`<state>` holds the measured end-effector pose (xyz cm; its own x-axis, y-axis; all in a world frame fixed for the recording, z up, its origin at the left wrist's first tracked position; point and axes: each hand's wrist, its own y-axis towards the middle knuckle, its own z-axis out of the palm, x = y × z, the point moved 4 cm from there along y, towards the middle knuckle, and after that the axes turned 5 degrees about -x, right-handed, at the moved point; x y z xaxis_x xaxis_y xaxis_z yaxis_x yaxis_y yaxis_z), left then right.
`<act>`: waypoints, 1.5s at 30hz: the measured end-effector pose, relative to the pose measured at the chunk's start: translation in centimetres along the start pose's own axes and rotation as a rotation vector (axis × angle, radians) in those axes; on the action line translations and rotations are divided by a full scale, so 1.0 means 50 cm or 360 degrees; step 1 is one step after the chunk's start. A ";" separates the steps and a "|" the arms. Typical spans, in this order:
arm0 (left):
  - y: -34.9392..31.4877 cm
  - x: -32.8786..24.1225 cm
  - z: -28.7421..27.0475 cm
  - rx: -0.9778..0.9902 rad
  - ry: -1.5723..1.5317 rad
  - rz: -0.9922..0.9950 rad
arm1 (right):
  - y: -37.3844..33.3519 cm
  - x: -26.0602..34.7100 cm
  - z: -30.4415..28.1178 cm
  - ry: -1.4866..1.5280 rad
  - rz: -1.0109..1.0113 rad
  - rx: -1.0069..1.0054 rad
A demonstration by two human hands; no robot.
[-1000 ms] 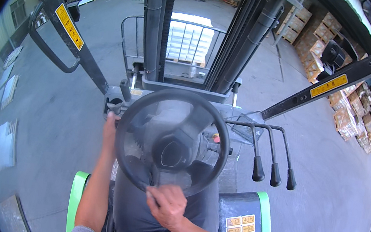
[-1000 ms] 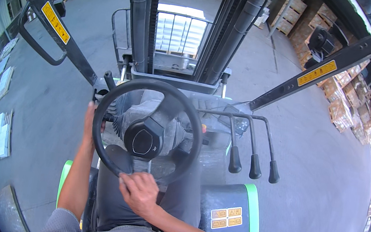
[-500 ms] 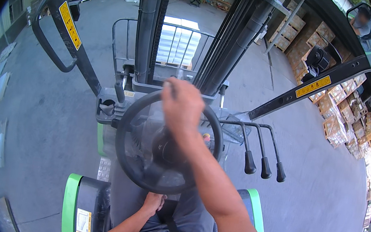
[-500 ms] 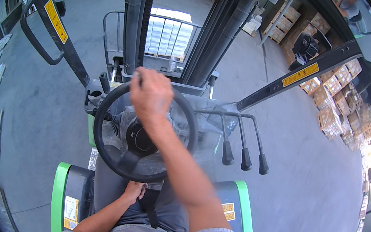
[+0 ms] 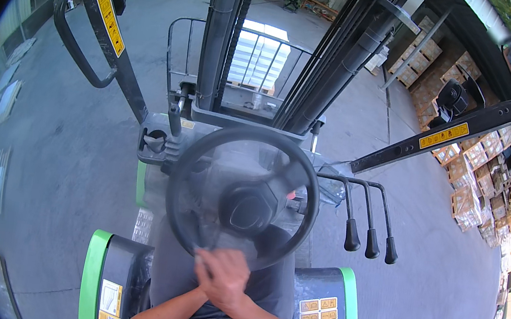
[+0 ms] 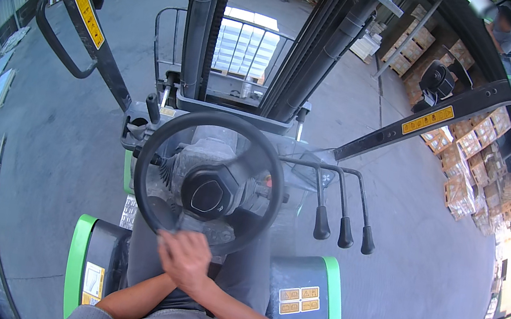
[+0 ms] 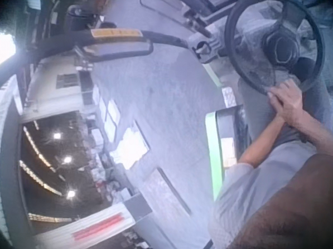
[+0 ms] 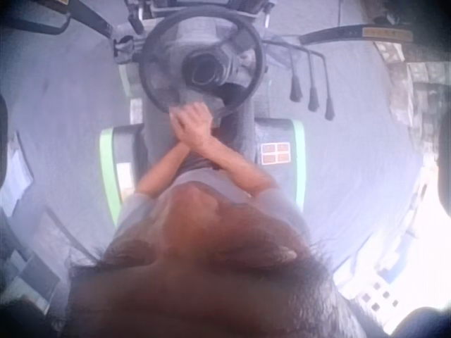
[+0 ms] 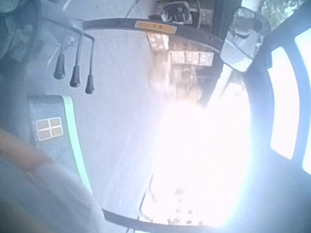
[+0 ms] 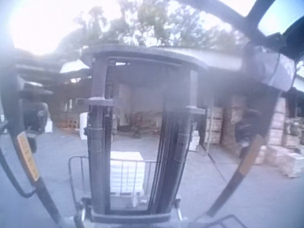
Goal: The person operates a forklift in a warehouse, steering and using the controls to lift and move pallets of materials. The operator navigates between storage areas and adjusts the forks to handle different loads.
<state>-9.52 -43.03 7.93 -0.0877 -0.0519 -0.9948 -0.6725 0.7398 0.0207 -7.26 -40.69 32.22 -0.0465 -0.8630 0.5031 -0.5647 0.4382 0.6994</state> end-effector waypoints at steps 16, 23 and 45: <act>-0.277 0.024 -0.143 0.0142 0.0261 -0.0619 | 0.217 0.088 -0.131 0.0029 0.0192 -0.0559; -0.158 0.041 0.015 0.0075 0.0078 -0.0467 | 0.003 0.002 -0.311 -0.0221 0.0420 -0.0544; -0.045 0.182 0.122 0.0083 0.0527 -0.0364 | 0.047 0.046 -0.039 0.0247 -0.0252 -0.0125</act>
<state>-4.29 -41.07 -1.78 -0.1778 -0.4260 -0.8871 -0.6648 0.7167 -0.2109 -7.10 -41.14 36.00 0.1686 -0.8761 0.4517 -0.4886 0.3237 0.8102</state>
